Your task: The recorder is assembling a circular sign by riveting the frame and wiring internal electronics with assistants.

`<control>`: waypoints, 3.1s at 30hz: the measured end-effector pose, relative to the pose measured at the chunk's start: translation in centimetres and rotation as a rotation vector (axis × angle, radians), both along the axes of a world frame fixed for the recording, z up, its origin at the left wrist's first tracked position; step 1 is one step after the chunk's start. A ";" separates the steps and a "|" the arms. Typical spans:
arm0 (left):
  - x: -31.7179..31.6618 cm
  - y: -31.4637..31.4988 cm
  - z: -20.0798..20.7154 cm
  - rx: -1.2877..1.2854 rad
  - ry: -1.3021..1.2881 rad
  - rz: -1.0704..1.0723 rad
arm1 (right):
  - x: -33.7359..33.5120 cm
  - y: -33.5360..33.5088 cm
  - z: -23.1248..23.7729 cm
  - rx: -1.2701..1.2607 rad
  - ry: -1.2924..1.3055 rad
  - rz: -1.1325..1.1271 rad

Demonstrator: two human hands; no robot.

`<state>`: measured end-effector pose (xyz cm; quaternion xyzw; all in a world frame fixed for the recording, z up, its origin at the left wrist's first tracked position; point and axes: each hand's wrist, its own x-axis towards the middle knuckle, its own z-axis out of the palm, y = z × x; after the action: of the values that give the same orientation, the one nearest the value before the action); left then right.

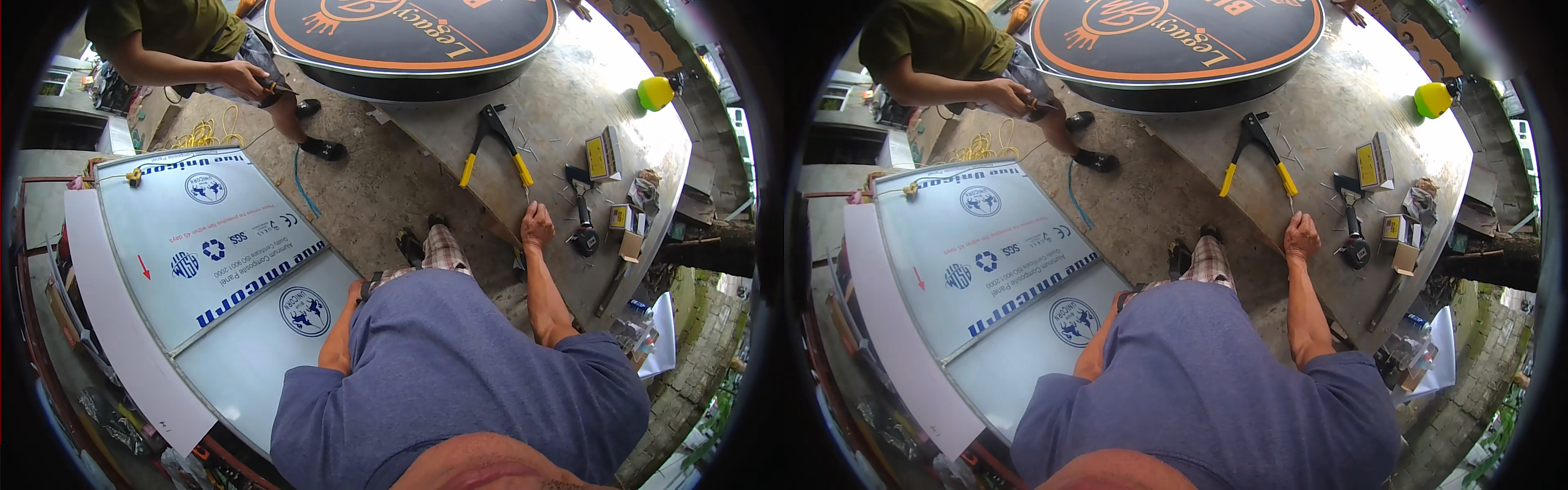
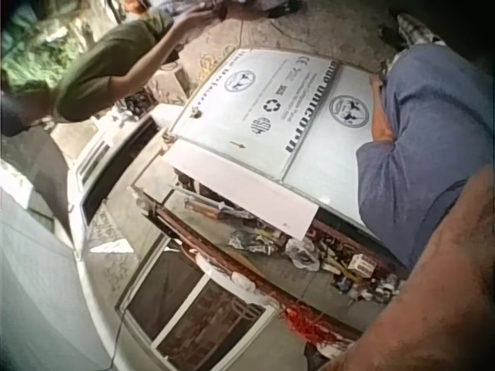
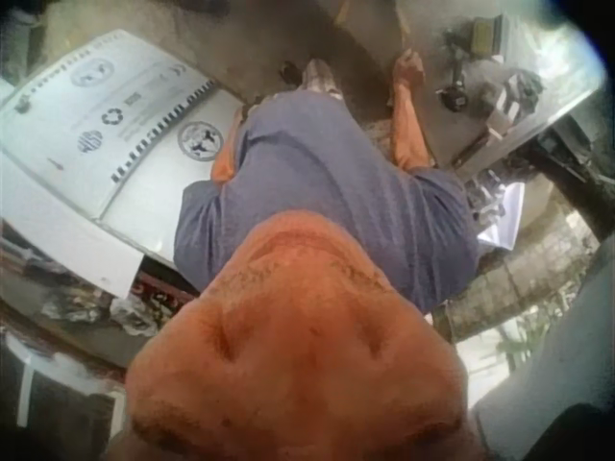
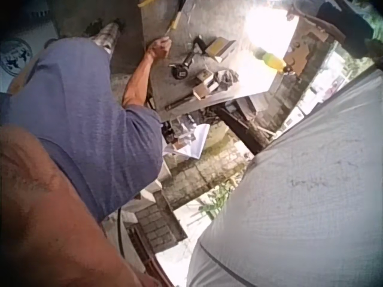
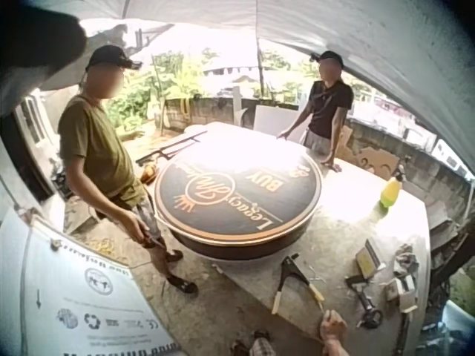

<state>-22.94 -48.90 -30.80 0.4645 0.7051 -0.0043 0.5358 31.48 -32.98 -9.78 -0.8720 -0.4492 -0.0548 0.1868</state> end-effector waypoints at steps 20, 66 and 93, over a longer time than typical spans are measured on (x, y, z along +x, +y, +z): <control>3.7 11.6 17.4 0.263 -0.621 0.819 | 0.0 0.0 -0.4 -0.015 -0.003 0.040; 45.6 23.3 31.2 0.995 -0.473 -1.194 | 9.8 -21.4 5.7 0.743 1.821 -0.283; 46.0 23.8 22.6 1.194 -0.237 -1.089 | 10.6 -12.0 7.0 0.049 1.754 -0.204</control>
<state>23.04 -25.07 -8.15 0.9466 0.2026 0.1613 0.1918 42.10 -45.03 -2.80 -0.6314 -0.0625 0.6080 0.4772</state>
